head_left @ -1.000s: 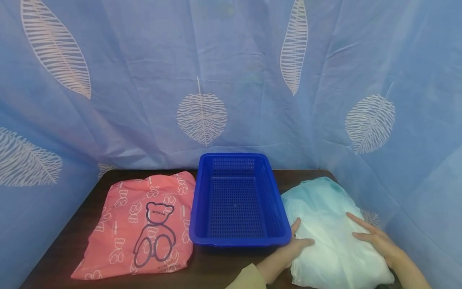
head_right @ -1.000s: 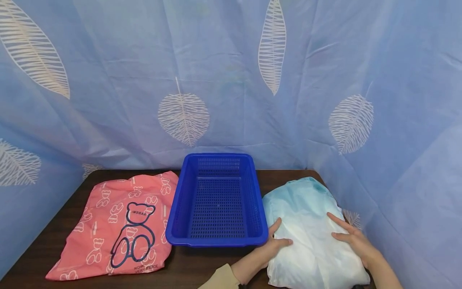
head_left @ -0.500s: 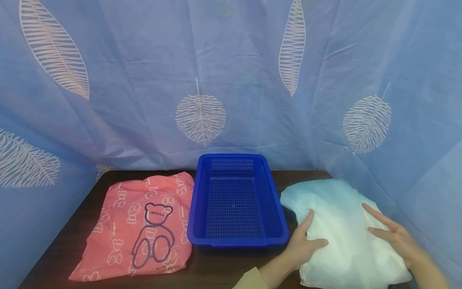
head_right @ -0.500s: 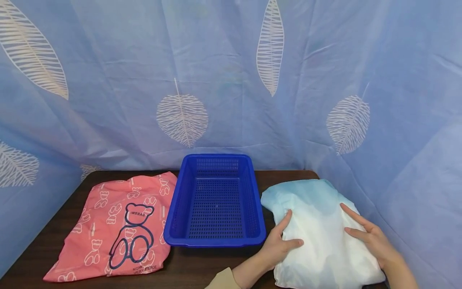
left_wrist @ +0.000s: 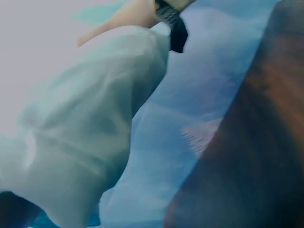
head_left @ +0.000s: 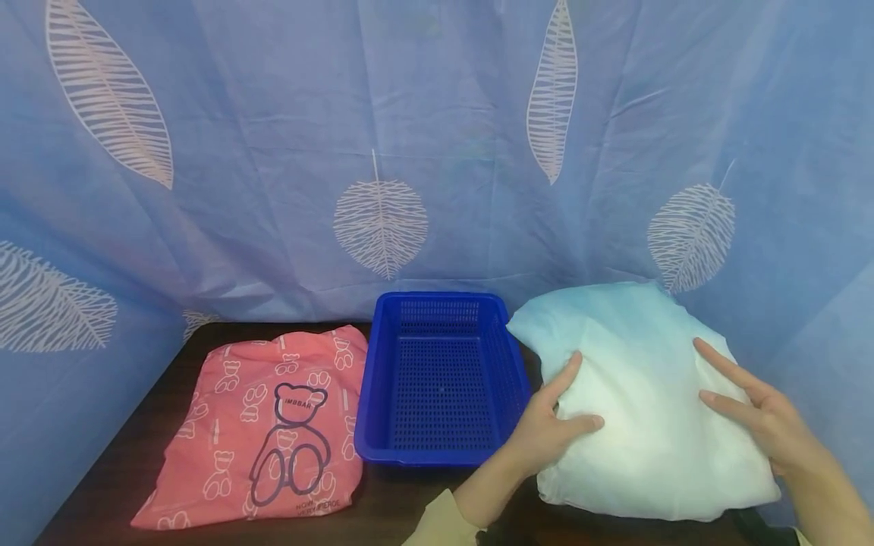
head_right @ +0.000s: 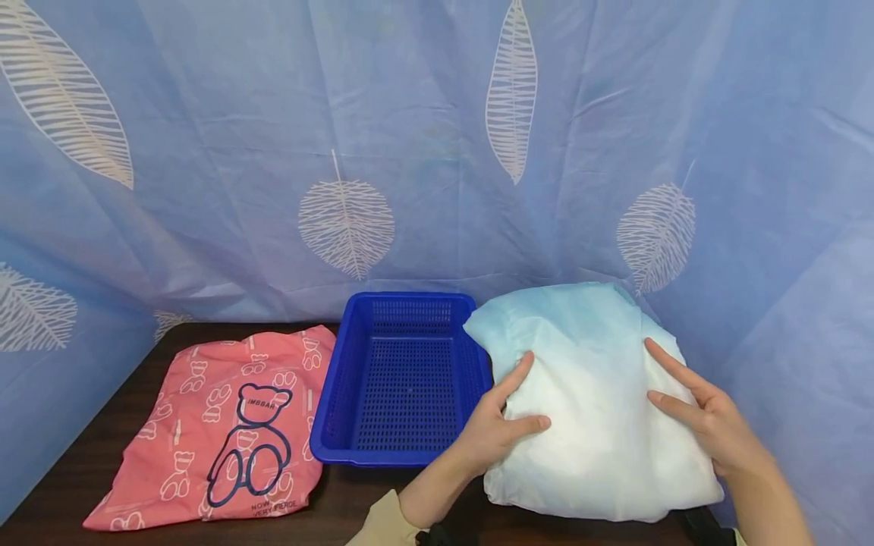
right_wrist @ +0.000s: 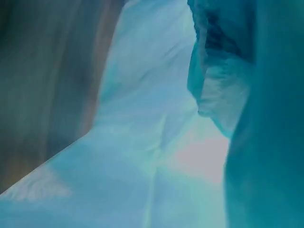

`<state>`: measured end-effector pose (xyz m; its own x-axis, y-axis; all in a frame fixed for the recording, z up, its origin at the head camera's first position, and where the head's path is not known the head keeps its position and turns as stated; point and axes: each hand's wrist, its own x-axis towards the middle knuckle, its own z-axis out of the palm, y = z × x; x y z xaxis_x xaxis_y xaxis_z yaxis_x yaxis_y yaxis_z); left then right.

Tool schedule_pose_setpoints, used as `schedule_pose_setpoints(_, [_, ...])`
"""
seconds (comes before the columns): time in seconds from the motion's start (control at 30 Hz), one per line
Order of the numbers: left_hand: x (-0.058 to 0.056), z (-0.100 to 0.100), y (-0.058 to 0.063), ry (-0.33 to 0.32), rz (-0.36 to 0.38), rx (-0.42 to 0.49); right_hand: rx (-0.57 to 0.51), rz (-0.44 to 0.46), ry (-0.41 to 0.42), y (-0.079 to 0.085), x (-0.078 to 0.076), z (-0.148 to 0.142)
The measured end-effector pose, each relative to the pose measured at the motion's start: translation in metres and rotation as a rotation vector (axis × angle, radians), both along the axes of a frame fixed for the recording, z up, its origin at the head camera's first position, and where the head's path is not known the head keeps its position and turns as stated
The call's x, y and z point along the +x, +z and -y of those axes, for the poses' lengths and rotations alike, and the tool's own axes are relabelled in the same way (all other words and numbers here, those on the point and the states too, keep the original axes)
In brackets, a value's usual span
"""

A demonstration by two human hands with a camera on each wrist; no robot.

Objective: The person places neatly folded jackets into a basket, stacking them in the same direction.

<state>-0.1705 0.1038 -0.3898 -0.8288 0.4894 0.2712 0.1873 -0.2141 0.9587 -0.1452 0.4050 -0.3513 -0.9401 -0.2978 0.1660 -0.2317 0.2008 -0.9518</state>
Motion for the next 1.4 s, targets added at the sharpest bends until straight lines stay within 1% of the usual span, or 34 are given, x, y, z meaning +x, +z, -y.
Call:
schedule_pose_setpoints(0.1, [-0.008, 0.022, 0.010, -0.002, -0.031, 0.014, -0.051, 0.014, 0.053, 0.012, -0.010, 0.021])
schedule_pose_setpoints(0.2, [-0.016, 0.048, 0.019, 0.002, -0.063, 0.007, -0.066, -0.009, 0.076, 0.019, -0.021, 0.044])
schedule_pose_setpoints(0.33, [-0.027, 0.084, 0.029, 0.015, -0.108, -0.046, 0.010, -0.081, 0.042, 0.021, -0.037, 0.076])
schedule_pose_setpoints(0.43, [-0.036, 0.110, 0.034, 0.023, -0.144, -0.097, 0.031, -0.100, 0.039, 0.021, -0.049, 0.099])
schedule_pose_setpoints(0.53, [-0.045, 0.136, 0.037, 0.026, -0.178, -0.150, 0.003, -0.084, 0.079, 0.021, -0.061, 0.120])
schedule_pose_setpoints(0.67, [-0.058, 0.169, 0.037, 0.005, -0.202, -0.206, -0.022, -0.077, 0.136, 0.019, -0.074, 0.143])
schedule_pose_setpoints(0.7, [-0.061, 0.177, 0.037, -0.006, -0.204, -0.217, -0.026, -0.066, 0.146, 0.018, -0.077, 0.148])
schedule_pose_setpoints(0.77, [-0.070, 0.191, 0.036, -0.022, -0.179, -0.228, -0.030, -0.028, 0.172, 0.014, -0.085, 0.158])
schedule_pose_setpoints(0.87, [-0.084, 0.210, 0.032, -0.048, -0.135, -0.236, 0.005, 0.033, 0.205, 0.007, -0.098, 0.170])
schedule_pose_setpoints(0.93, [-0.093, 0.220, 0.027, -0.035, -0.101, -0.269, 0.050, 0.049, 0.234, 0.002, -0.106, 0.177])
schedule_pose_setpoints(1.03, [-0.106, 0.230, 0.019, -0.006, -0.073, -0.336, 0.121, 0.048, 0.261, -0.005, -0.118, 0.186])
schedule_pose_setpoints(1.1, [-0.112, 0.234, 0.013, 0.020, -0.058, -0.392, 0.161, 0.046, 0.271, -0.010, -0.126, 0.190])
schedule_pose_setpoints(1.23, [-0.126, 0.235, -0.001, 0.043, -0.028, -0.448, 0.206, 0.068, 0.274, -0.020, -0.140, 0.197])
schedule_pose_setpoints(1.33, [-0.131, 0.231, -0.009, 0.107, -0.001, -0.496, 0.246, 0.080, 0.274, -0.029, -0.148, 0.202])
schedule_pose_setpoints(1.4, [-0.133, 0.227, -0.014, 0.161, 0.037, -0.521, 0.277, 0.074, 0.278, -0.035, -0.151, 0.205])
